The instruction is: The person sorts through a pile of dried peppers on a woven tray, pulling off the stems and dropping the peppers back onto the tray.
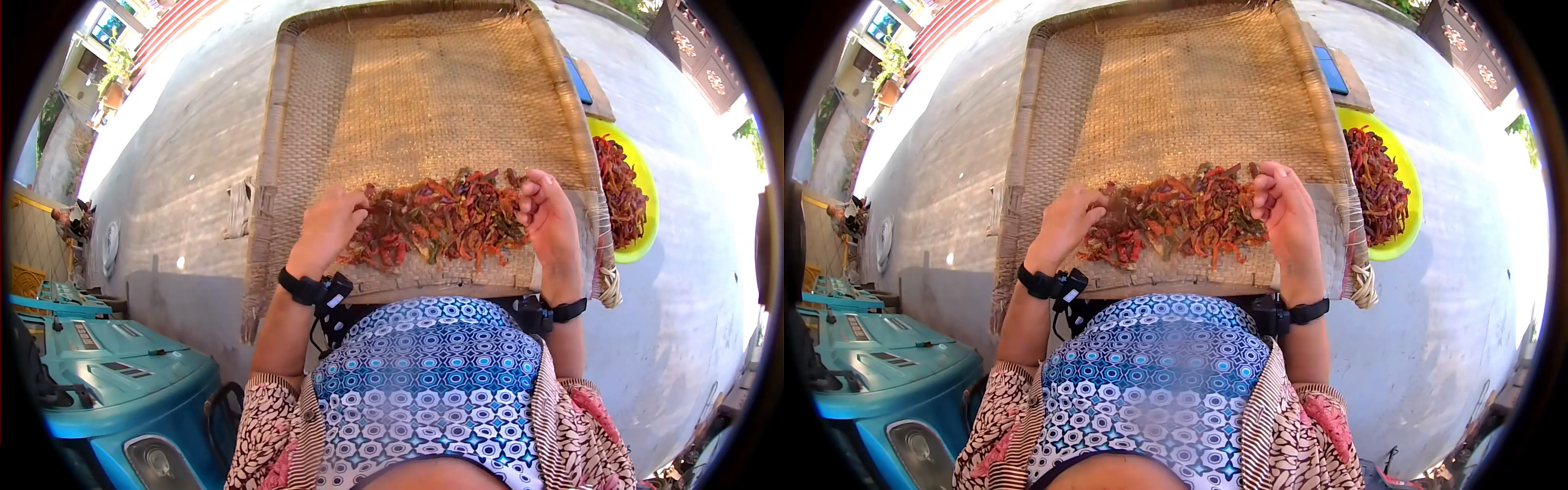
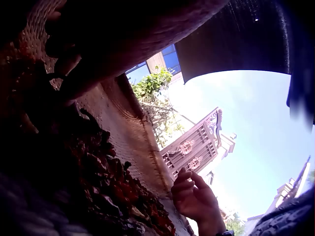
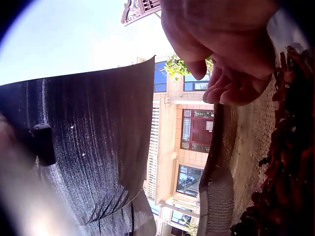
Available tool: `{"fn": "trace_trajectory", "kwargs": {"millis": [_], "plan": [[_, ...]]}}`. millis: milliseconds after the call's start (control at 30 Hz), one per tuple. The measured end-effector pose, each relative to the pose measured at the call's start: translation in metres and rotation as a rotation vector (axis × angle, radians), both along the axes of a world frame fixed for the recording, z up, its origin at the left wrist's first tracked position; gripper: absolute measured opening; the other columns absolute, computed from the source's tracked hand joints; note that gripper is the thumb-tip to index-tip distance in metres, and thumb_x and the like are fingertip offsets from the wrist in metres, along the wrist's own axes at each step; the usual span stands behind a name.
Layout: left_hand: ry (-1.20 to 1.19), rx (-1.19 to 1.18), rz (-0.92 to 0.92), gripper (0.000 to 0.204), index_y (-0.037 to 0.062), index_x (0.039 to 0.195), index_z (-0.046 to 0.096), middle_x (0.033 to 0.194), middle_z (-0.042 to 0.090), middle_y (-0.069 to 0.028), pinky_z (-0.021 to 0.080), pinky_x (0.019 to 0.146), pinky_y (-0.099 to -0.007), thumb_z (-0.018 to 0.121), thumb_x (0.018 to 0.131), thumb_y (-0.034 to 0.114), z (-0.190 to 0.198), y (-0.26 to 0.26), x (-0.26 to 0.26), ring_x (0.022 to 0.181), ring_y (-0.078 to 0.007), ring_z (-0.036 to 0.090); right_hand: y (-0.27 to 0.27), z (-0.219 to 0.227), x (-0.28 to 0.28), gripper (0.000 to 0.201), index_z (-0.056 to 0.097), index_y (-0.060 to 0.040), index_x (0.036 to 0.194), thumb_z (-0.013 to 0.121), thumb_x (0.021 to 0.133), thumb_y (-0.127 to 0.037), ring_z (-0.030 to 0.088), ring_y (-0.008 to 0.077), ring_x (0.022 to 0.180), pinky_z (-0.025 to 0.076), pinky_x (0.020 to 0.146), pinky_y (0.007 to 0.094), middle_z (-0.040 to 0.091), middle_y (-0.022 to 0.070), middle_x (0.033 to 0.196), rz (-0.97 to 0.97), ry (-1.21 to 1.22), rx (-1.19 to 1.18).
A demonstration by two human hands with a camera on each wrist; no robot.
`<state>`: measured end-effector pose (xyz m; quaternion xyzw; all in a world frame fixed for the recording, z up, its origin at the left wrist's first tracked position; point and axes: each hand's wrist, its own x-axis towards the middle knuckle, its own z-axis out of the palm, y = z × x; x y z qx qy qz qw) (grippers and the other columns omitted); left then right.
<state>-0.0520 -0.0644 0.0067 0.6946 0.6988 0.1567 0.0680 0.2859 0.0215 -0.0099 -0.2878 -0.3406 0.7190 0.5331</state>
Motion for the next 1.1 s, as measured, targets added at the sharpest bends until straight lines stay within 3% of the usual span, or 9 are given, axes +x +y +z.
{"fn": "trace_trajectory", "kwargs": {"millis": [167, 267, 367, 433, 667, 833, 900, 967, 1100], "plan": [[-0.088, 0.027, -0.054, 0.013, 0.0060, 0.094, 0.066, 0.086, 0.060, -0.0139, 0.048, 0.075, -0.0419, 0.065, 0.086, 0.017, 0.015, 0.000, 0.007, 0.085, -0.0333, 0.059, -0.009, 0.010, -0.018, 0.021, 0.060, -0.0061, 0.113, 0.054, 0.101, -0.021, 0.058, 0.0068, 0.075, 0.047, 0.064, 0.0213, 0.064, 0.0009, 0.090, 0.179, -0.327, 0.121], [-0.167, -0.030, -0.123, 0.012, 0.0017, 0.092, 0.063, 0.082, 0.061, -0.0111, 0.049, 0.068, -0.0361, 0.063, 0.090, 0.014, 0.027, 0.001, 0.013, 0.077, -0.0251, 0.061, -0.011, 0.016, -0.033, 0.019, 0.061, -0.0059, 0.110, 0.057, 0.100, -0.021, 0.056, 0.0056, 0.075, 0.046, 0.066, 0.0211, 0.063, -0.0005, 0.089, 0.337, -0.462, 0.202], [-0.545, -0.157, -0.116, 0.012, 0.0005, 0.093, 0.061, 0.077, 0.059, -0.0053, 0.047, 0.060, -0.0292, 0.059, 0.095, 0.012, 0.027, 0.004, 0.021, 0.069, -0.0140, 0.060, -0.016, 0.020, -0.048, 0.021, 0.059, -0.0041, 0.112, 0.060, 0.098, -0.019, 0.054, 0.0049, 0.074, 0.045, 0.065, 0.0213, 0.061, -0.0013, 0.087, 0.451, -0.588, 0.328], [-0.674, -0.227, -0.135, 0.012, 0.0012, 0.097, 0.059, 0.077, 0.058, -0.0022, 0.046, 0.057, -0.0260, 0.057, 0.097, 0.013, 0.029, 0.003, 0.029, 0.067, -0.0091, 0.059, -0.020, 0.023, -0.056, 0.025, 0.057, -0.0024, 0.116, 0.062, 0.097, -0.018, 0.052, 0.0043, 0.075, 0.044, 0.065, 0.0213, 0.060, -0.0016, 0.086, 0.513, -0.679, 0.427], [-0.973, -0.452, -0.149, 0.014, 0.0033, 0.107, 0.057, 0.076, 0.061, -0.0014, 0.048, 0.054, -0.0210, 0.055, 0.100, 0.015, 0.032, 0.003, 0.054, 0.063, -0.0071, 0.059, -0.021, 0.024, -0.067, 0.038, 0.058, 0.0000, 0.115, 0.070, 0.089, -0.024, 0.056, 0.0094, 0.068, 0.045, 0.060, 0.0286, 0.062, 0.0035, 0.078, 0.515, -0.786, 0.518], [-1.048, -0.431, -0.143, 0.016, 0.0030, 0.110, 0.056, 0.077, 0.063, -0.0039, 0.048, 0.052, -0.0206, 0.054, 0.100, 0.016, 0.031, 0.004, 0.060, 0.061, -0.0085, 0.060, -0.024, 0.008, -0.071, 0.039, 0.058, -0.0018, 0.116, 0.072, 0.087, -0.023, 0.058, 0.0109, 0.068, 0.047, 0.062, 0.0296, 0.063, 0.0057, 0.080, 0.309, -0.843, 0.884], [-1.059, -0.435, -0.117, 0.016, 0.0030, 0.111, 0.056, 0.077, 0.064, -0.0040, 0.048, 0.052, -0.0205, 0.054, 0.100, 0.015, 0.033, 0.005, 0.060, 0.061, -0.0087, 0.060, -0.025, 0.008, -0.069, 0.037, 0.059, -0.0022, 0.117, 0.071, 0.087, -0.020, 0.059, 0.0116, 0.069, 0.048, 0.062, 0.0294, 0.064, 0.0067, 0.080, 0.336, -0.813, 0.777], [-1.035, -0.406, -0.102, 0.016, 0.0032, 0.111, 0.056, 0.076, 0.063, -0.0034, 0.048, 0.052, -0.0205, 0.054, 0.100, 0.014, 0.030, 0.005, 0.060, 0.062, -0.0087, 0.061, -0.030, 0.032, -0.064, 0.034, 0.059, -0.0024, 0.117, 0.069, 0.089, -0.018, 0.060, 0.0121, 0.069, 0.048, 0.063, 0.0290, 0.065, 0.0077, 0.081, 0.483, -0.753, 0.434], [-0.971, -0.417, -0.136, 0.015, 0.0030, 0.111, 0.056, 0.080, 0.063, -0.0033, 0.049, 0.054, -0.0210, 0.055, 0.099, 0.012, 0.023, 0.004, 0.061, 0.066, -0.0084, 0.062, -0.030, 0.029, -0.065, 0.026, 0.059, -0.0015, 0.112, 0.066, 0.090, -0.015, 0.060, 0.0114, 0.068, 0.048, 0.062, 0.0276, 0.065, 0.0064, 0.077, 0.453, -0.740, 0.451]]}}
